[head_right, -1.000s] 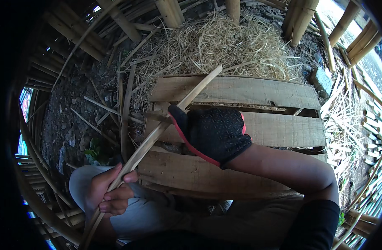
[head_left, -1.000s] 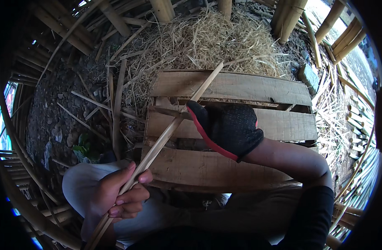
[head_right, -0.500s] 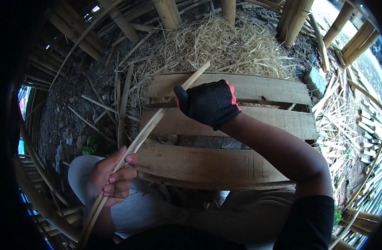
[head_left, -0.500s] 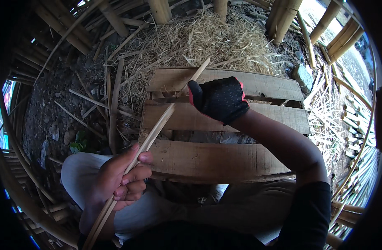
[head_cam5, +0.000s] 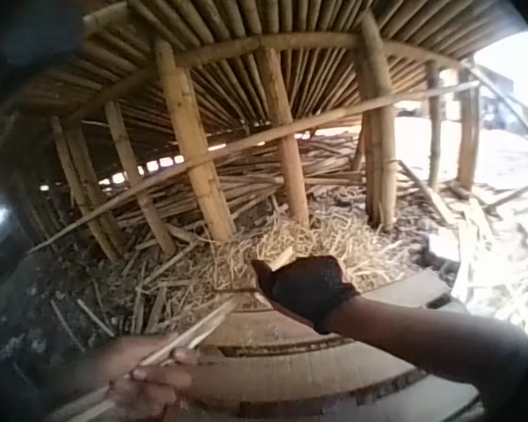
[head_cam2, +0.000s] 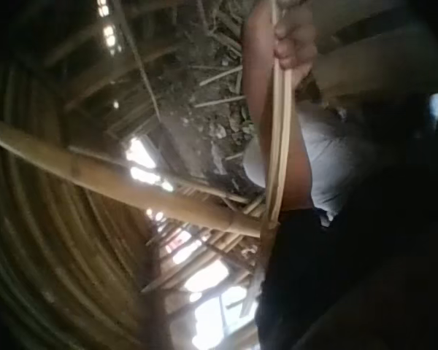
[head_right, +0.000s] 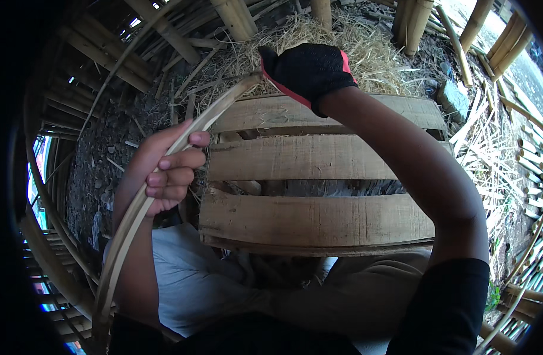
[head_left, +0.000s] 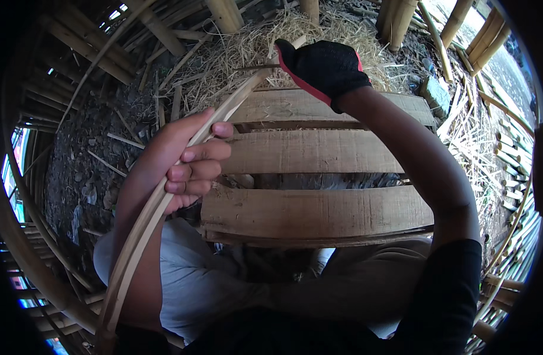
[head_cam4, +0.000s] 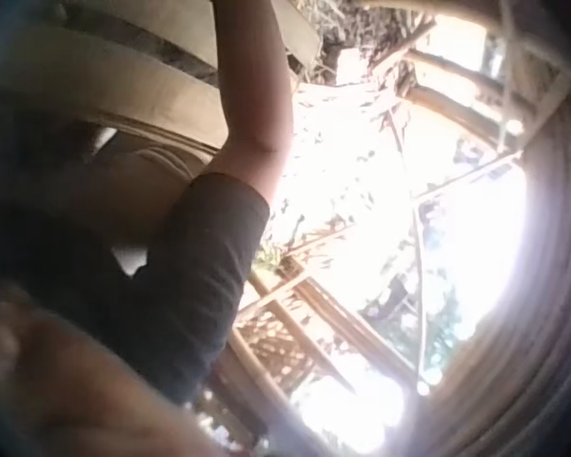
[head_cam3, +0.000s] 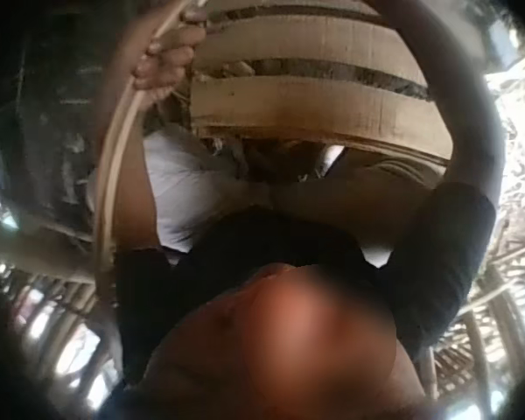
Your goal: The person sits on the ground and uses a knife to shave a long bamboo strip, repeatedly scraping along its length to remove thin layers. The person holds the strip with one hand and guides the knife with the other, working over a wooden pallet.
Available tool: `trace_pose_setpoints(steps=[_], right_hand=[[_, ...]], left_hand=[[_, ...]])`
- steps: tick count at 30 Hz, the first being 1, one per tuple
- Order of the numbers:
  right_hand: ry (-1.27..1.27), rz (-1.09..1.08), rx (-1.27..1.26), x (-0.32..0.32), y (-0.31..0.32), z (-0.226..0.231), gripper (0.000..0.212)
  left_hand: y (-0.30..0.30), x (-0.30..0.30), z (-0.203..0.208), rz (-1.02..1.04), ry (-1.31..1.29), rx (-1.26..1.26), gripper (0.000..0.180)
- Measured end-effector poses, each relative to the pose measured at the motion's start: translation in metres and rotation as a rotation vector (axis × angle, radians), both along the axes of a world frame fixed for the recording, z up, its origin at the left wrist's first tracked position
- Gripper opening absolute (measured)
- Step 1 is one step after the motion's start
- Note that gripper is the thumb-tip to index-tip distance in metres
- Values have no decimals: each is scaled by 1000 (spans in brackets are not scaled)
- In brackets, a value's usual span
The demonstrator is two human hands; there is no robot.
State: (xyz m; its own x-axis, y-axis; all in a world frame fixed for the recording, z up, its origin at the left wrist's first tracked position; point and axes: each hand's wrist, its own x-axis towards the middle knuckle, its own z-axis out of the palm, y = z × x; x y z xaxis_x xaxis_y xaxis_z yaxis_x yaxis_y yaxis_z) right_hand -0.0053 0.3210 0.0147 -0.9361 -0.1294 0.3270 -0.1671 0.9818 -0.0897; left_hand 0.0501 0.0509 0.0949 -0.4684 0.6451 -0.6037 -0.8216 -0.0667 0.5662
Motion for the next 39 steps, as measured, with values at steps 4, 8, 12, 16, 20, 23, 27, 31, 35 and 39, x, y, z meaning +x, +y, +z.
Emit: trace_pose_setpoints(steps=[4,8,12,16,20,23,27,31,35,39], right_hand=[[82,-256,-10,12,39,16,73],[-226,-453,4,44,45,67,80],[19,-408,122,76,64,65,74],[-14,-352,6,119,32,71,75],[-120,-296,-32,127,14,73,83],[-147,-49,-70,131,-1,71,80],[-228,-8,17,164,-32,87,65],[-70,-98,90,211,-77,111,57],[-139,-66,180,241,-108,158,62],[-128,-10,164,302,-124,182,60]], left_hand=[[39,-43,-5,-143,42,181,27],[67,-60,-20,-280,86,340,23],[89,-40,-33,-344,42,481,20],[64,-9,-38,-362,-8,580,19],[29,40,-18,-213,-53,560,21],[-7,68,-10,-175,-102,569,21],[-40,108,8,-178,-116,587,17],[-69,148,33,-169,-28,592,18],[-92,185,61,-155,125,542,18],[-117,231,68,-90,213,499,26]])
